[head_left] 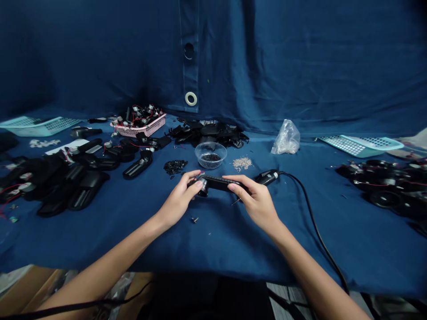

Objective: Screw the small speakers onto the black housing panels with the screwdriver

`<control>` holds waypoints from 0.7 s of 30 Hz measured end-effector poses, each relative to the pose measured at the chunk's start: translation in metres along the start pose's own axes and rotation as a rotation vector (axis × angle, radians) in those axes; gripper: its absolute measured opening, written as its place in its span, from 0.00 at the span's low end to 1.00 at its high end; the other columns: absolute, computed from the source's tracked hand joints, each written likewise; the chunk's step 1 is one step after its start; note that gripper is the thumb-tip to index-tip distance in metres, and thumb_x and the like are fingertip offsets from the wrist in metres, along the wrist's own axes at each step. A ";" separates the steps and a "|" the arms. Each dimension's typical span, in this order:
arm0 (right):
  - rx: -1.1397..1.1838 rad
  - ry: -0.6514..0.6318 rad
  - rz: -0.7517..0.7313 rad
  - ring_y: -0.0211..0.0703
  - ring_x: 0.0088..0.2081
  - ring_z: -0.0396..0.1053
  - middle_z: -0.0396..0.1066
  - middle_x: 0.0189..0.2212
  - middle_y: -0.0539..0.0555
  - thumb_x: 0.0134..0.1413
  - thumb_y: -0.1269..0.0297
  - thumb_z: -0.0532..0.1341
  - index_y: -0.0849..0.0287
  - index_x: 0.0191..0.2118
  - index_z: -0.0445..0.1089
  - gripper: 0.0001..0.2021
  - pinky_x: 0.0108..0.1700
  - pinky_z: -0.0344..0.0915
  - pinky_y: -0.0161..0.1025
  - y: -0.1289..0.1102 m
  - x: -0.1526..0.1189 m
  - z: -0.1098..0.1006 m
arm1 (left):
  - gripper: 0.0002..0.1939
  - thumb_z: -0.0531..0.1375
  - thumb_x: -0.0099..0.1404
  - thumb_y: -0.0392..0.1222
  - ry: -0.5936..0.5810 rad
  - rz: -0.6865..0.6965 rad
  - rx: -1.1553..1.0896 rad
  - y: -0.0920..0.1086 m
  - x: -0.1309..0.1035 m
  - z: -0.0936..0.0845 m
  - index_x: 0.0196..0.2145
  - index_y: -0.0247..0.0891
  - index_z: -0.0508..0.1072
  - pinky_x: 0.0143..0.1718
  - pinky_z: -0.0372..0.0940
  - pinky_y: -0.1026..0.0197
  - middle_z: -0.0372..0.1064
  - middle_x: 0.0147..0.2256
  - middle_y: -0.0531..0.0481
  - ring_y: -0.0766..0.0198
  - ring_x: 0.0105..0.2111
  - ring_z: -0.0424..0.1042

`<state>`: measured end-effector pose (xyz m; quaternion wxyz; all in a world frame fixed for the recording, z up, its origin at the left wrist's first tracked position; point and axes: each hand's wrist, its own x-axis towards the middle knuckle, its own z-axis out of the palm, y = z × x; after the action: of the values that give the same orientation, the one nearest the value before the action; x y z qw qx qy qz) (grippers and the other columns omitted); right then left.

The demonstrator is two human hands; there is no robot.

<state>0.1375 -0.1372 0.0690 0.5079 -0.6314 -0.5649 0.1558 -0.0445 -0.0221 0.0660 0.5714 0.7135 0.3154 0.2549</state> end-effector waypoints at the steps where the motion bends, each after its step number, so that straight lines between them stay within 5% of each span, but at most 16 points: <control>1: -0.003 -0.012 0.009 0.39 0.43 0.71 0.74 0.43 0.48 0.62 0.56 0.58 0.52 0.48 0.73 0.13 0.47 0.65 0.35 0.003 0.002 0.002 | 0.26 0.52 0.67 0.53 -0.002 0.004 -0.005 -0.002 0.002 -0.003 0.59 0.41 0.61 0.48 0.64 0.55 0.65 0.53 0.44 0.56 0.51 0.66; 6: -0.002 -0.053 0.051 0.43 0.51 0.68 0.70 0.51 0.51 0.60 0.54 0.58 0.53 0.53 0.69 0.18 0.55 0.64 0.41 0.018 0.009 0.007 | 0.26 0.57 0.64 0.52 0.050 0.117 0.022 -0.012 0.015 -0.023 0.58 0.44 0.62 0.55 0.61 0.56 0.62 0.57 0.46 0.57 0.57 0.62; 10: 0.010 -0.003 0.102 0.44 0.52 0.68 0.69 0.52 0.53 0.62 0.54 0.56 0.53 0.53 0.68 0.17 0.54 0.65 0.43 0.028 0.006 0.003 | 0.26 0.59 0.62 0.51 0.261 0.228 0.190 -0.016 0.035 -0.060 0.56 0.43 0.62 0.54 0.62 0.56 0.64 0.55 0.44 0.57 0.56 0.64; 14: -0.023 0.000 0.140 0.41 0.46 0.69 0.71 0.46 0.51 0.63 0.56 0.55 0.53 0.48 0.71 0.13 0.51 0.65 0.39 0.030 -0.001 -0.003 | 0.25 0.63 0.60 0.49 0.670 0.340 0.414 -0.017 0.082 -0.140 0.52 0.39 0.65 0.54 0.61 0.56 0.66 0.51 0.46 0.58 0.51 0.67; 17: -0.051 -0.005 0.154 0.39 0.45 0.69 0.71 0.44 0.50 0.63 0.57 0.55 0.52 0.46 0.71 0.12 0.48 0.64 0.36 0.029 -0.003 -0.005 | 0.28 0.66 0.56 0.48 1.067 0.194 0.470 -0.014 0.131 -0.220 0.49 0.34 0.63 0.53 0.61 0.56 0.66 0.47 0.49 0.61 0.47 0.66; 21: -0.090 0.012 0.163 0.37 0.44 0.69 0.71 0.43 0.49 0.63 0.58 0.55 0.51 0.46 0.71 0.10 0.46 0.65 0.33 0.031 -0.003 -0.005 | 0.32 0.65 0.59 0.47 1.240 0.038 0.420 -0.006 0.193 -0.303 0.50 0.27 0.53 0.55 0.57 0.53 0.60 0.47 0.48 0.63 0.48 0.63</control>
<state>0.1575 -0.1369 0.0448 0.4680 -0.6984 -0.5148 0.1676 -0.1354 0.3196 0.1262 0.1276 0.5361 0.6166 0.5623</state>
